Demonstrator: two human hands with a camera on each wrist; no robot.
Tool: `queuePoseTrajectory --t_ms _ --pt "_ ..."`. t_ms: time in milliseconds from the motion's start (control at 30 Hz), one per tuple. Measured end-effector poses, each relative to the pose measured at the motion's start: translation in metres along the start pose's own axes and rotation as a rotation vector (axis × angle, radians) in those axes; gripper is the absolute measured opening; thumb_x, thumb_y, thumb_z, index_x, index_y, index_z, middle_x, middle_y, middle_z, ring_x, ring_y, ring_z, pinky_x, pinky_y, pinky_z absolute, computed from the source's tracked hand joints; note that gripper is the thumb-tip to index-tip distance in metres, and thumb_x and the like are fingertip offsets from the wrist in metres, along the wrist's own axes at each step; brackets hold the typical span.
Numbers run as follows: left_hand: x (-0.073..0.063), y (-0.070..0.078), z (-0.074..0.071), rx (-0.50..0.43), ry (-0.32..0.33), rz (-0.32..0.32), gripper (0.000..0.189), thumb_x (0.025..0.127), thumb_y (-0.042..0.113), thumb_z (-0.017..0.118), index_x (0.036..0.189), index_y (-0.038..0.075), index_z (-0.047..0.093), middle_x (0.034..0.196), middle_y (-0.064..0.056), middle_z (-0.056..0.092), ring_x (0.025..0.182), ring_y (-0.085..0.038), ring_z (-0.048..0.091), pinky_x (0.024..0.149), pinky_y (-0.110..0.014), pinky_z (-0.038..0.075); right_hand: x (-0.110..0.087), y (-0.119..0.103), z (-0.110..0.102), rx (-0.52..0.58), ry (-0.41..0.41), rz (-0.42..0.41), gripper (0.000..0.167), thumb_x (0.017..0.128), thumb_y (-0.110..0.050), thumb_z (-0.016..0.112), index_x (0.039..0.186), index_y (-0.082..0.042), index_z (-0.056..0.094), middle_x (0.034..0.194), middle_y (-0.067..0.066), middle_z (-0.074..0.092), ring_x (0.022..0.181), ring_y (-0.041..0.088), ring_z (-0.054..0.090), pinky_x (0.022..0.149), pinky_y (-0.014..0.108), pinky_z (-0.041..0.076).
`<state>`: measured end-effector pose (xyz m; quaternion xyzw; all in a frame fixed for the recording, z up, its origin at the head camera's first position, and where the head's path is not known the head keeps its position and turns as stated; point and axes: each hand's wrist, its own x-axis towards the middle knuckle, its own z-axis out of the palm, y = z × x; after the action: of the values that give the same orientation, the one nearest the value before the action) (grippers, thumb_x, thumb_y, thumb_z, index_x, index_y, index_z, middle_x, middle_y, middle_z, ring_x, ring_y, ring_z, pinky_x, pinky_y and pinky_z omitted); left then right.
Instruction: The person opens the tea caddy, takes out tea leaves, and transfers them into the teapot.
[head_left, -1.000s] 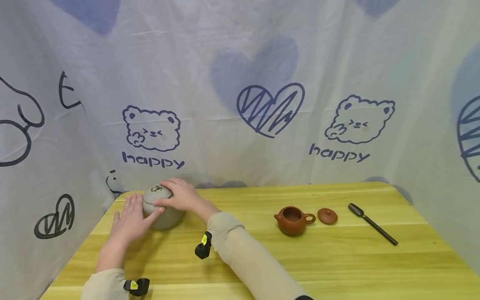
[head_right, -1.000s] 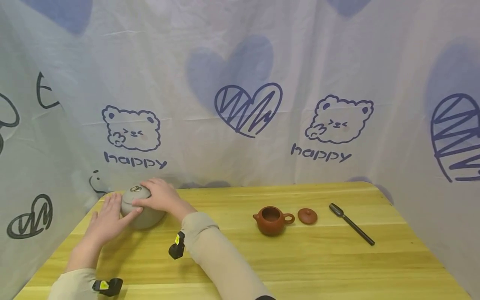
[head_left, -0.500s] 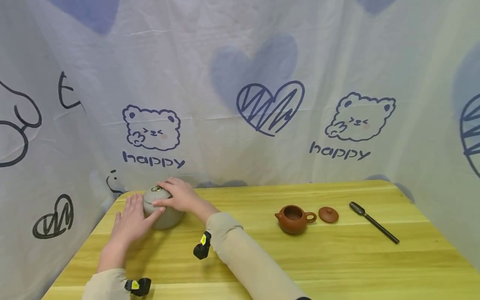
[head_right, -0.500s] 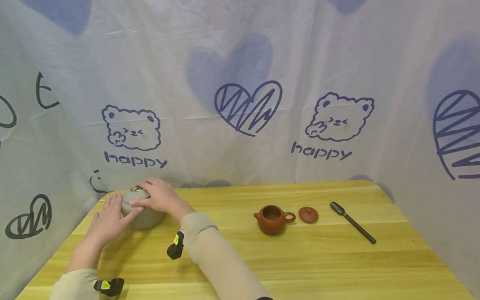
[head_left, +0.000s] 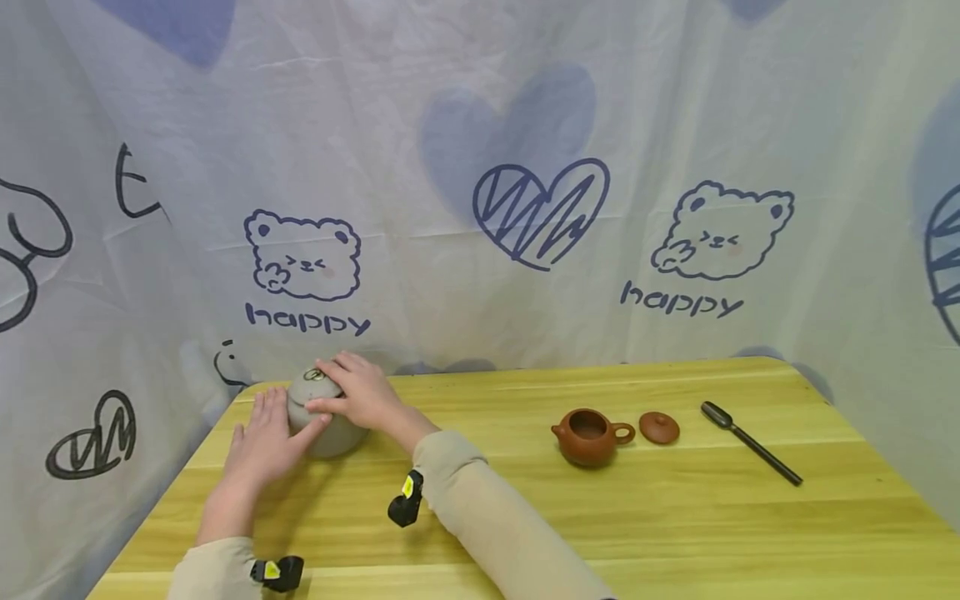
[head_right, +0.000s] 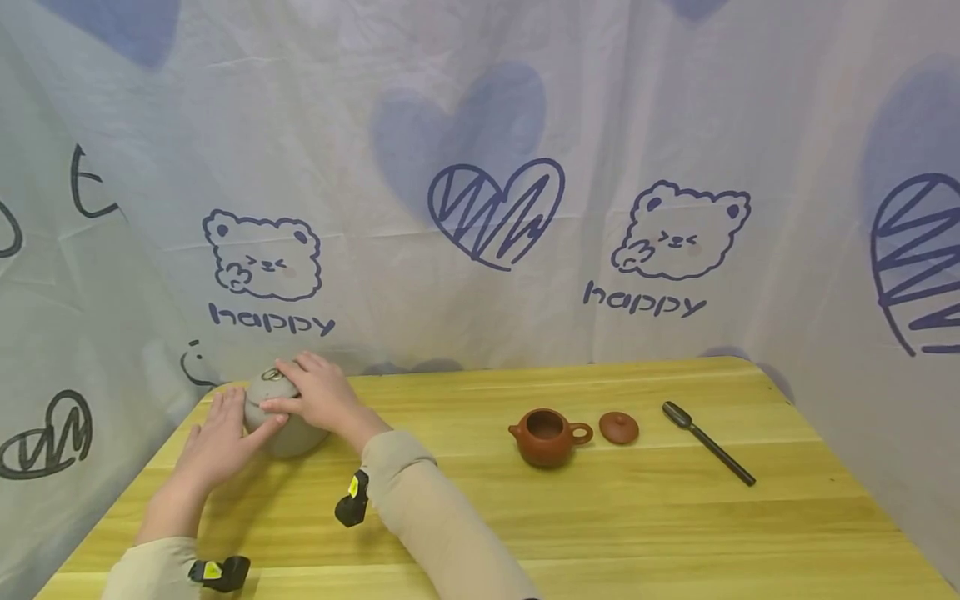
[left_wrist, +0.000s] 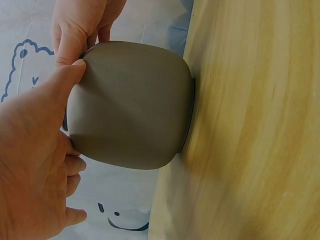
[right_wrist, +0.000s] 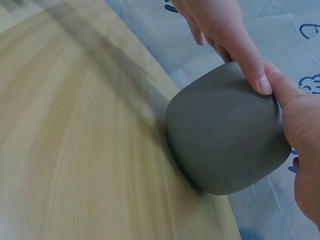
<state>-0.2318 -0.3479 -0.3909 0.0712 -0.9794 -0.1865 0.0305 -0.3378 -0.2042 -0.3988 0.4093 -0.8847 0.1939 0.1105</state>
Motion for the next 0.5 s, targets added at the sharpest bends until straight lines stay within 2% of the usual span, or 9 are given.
queuePoseTrajectory --t_ms 200,500 --pt "0.0000 0.0001 -0.0009 -0.001 -0.003 -0.006 0.111 0.091 0.074 0.036 0.152 -0.011 -0.002 0.157 -0.036 -0.005 0.147 -0.051 -0.007 0.110 -0.076 -0.001 -0.0011 -0.0016 0.0014 0.008 0.010 0.024 0.076 0.090 -0.065 0.051 0.152 -0.025 0.035 0.154 0.001 0.041 0.148 0.019 0.031 0.119 0.041 0.032" --pt "0.0010 -0.0007 0.0000 -0.005 -0.010 -0.015 0.113 0.090 0.076 0.035 0.152 -0.009 -0.003 0.157 -0.034 -0.007 0.147 -0.050 -0.007 0.110 -0.075 -0.001 -0.0013 -0.0021 -0.0002 0.002 0.018 0.023 0.076 0.089 -0.064 0.052 0.152 -0.024 0.035 0.156 0.001 0.038 0.148 0.022 0.030 0.120 0.041 0.031"
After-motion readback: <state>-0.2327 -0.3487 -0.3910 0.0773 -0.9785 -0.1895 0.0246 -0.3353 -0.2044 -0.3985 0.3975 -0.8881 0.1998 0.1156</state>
